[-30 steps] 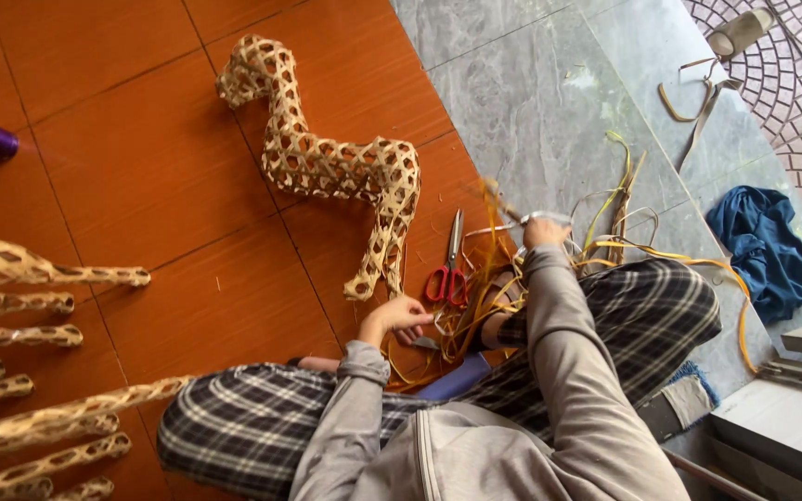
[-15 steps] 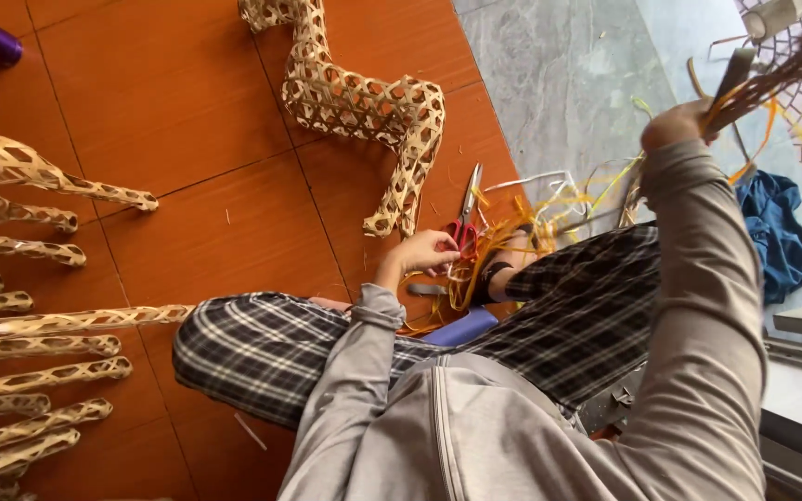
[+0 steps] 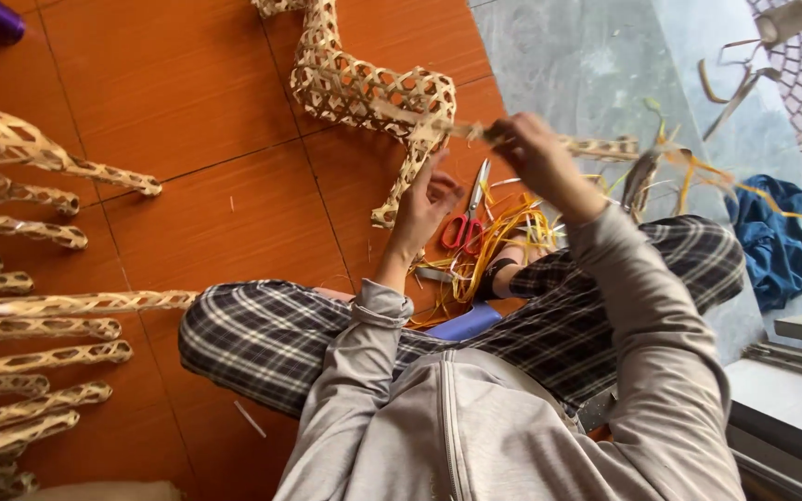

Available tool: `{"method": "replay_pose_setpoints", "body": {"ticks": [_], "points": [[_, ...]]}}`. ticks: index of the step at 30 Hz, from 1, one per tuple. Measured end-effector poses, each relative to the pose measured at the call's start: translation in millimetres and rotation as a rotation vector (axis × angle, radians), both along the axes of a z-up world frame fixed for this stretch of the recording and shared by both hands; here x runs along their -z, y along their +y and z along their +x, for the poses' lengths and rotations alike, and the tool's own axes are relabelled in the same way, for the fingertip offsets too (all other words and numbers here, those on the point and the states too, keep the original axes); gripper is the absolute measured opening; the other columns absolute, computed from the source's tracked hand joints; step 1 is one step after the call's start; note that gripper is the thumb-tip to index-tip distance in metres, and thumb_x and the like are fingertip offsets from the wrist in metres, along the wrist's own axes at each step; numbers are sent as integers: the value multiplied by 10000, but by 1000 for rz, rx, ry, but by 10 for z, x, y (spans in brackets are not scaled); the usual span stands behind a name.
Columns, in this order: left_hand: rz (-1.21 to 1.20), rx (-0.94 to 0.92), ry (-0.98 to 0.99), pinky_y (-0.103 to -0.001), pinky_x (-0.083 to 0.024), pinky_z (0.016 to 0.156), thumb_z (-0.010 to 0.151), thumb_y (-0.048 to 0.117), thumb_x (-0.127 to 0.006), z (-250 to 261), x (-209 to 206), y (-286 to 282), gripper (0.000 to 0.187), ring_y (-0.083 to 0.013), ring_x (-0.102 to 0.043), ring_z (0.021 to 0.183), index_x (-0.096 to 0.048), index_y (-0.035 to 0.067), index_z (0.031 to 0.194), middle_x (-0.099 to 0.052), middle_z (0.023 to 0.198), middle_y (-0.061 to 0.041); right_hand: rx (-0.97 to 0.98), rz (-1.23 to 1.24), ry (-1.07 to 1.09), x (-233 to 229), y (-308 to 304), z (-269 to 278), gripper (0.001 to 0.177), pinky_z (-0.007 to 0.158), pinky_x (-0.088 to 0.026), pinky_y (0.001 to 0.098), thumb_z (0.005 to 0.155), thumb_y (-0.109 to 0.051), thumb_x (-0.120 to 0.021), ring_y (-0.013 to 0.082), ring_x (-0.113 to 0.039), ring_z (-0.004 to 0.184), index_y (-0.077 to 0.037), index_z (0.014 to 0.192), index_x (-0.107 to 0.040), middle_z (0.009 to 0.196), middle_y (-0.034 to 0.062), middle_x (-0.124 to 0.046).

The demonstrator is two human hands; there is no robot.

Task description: Weaving bamboo strips to assemble and trim giraffe-shaped sculptures.

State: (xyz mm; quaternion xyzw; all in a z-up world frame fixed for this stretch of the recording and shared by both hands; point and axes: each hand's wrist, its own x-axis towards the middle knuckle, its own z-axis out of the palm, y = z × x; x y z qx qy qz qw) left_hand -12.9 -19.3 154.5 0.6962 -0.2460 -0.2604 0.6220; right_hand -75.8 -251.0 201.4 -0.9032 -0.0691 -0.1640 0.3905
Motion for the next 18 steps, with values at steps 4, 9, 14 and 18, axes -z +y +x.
{"method": "replay_pose_setpoints", "body": {"ticks": [4, 9, 14, 18], "points": [[-157, -143, -42, -302, -589, 909, 992, 336, -644, 25, -179, 96, 589, -190, -669, 1054, -468, 72, 1487, -665, 1151, -90, -61, -152, -117, 235, 548, 90, 319, 871, -537, 401, 949, 12, -751, 317, -647, 1022, -37, 1227, -602, 1130, 134, -644], [-260, -198, -120, -324, -623, 935, 1054, 265, -629, 179, -326, 265, 336, -206, -675, 1116, -642, 72, 1328, -612, 1313, -94, -57, -146, -106, -231, 899, 123, 658, 1022, -475, 478, 847, -112, -816, 370, -546, 1239, -21, 1424, -515, 1329, 190, -591], [-200, -49, -322, -355, -605, 1010, 1022, 169, -643, 114, -8, 168, 304, -250, -656, 1197, -637, 63, 1307, -616, 1355, -102, -170, 30, -67, -533, 853, 99, 691, 1125, -428, 485, 879, -104, -783, 381, -475, 1380, 10, 1487, -475, 1493, 231, -482], [-60, 61, -420, -394, -564, 1089, 961, 101, -691, 19, 198, 14, 333, -296, -643, 1245, -659, 45, 1288, -636, 1357, -126, -198, -35, -102, -354, 797, 45, 484, 1203, -463, 481, 895, -74, -758, 334, -620, 1328, -57, 1353, -602, 1429, 58, -596]]}}
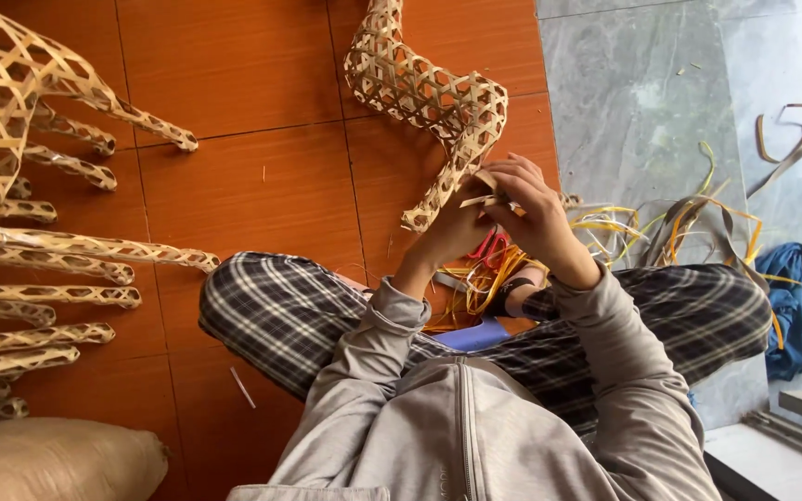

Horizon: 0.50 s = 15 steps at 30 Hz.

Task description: Weaving bamboo strips to assemble and trim giraffe-shaped sculptures.

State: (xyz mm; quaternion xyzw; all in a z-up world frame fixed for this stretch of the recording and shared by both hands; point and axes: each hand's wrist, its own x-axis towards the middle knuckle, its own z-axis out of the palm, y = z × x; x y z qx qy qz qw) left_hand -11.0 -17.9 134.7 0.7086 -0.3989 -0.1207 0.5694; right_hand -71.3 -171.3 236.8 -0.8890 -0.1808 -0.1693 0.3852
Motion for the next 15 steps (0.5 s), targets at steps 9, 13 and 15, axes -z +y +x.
{"method": "replay_pose_setpoints", "body": {"ticks": [9, 13, 15], "points": [[742, -197, 417, -457, -558, 889, 971, 475, -635, 568, 687, 301, 753, -358, -653, 1153, -373, -25, 1468, -567, 1357, -254, 316, 498, -47, 345, -596, -302, 556, 817, -524, 250, 1070, 98, -468, 128, -579, 881, -28, 1605, -381, 1065, 85, -600], [679, -115, 613, -447, -609, 832, 971, 495, -614, 454, 1407, 7, 703, -316, -734, 1016, -415, 12, 1441, -699, 1174, -226, 443, 406, -69, 91, -750, -300, 494, 753, -482, 255, 1072, 96, -504, 139, -562, 817, -12, 1554, -478, 996, 85, -627], [591, -159, 644, -470, -592, 762, 985, 452, -581, 328, 1434, -75, 606, -326, -736, 905, -450, 38, 1408, -727, 1103, -243, 491, 157, 1, -244, -672, -281, 376, 780, -529, 293, 1082, 69, -612, 201, -654, 908, 1, 1450, -575, 1104, 147, -674]]}}
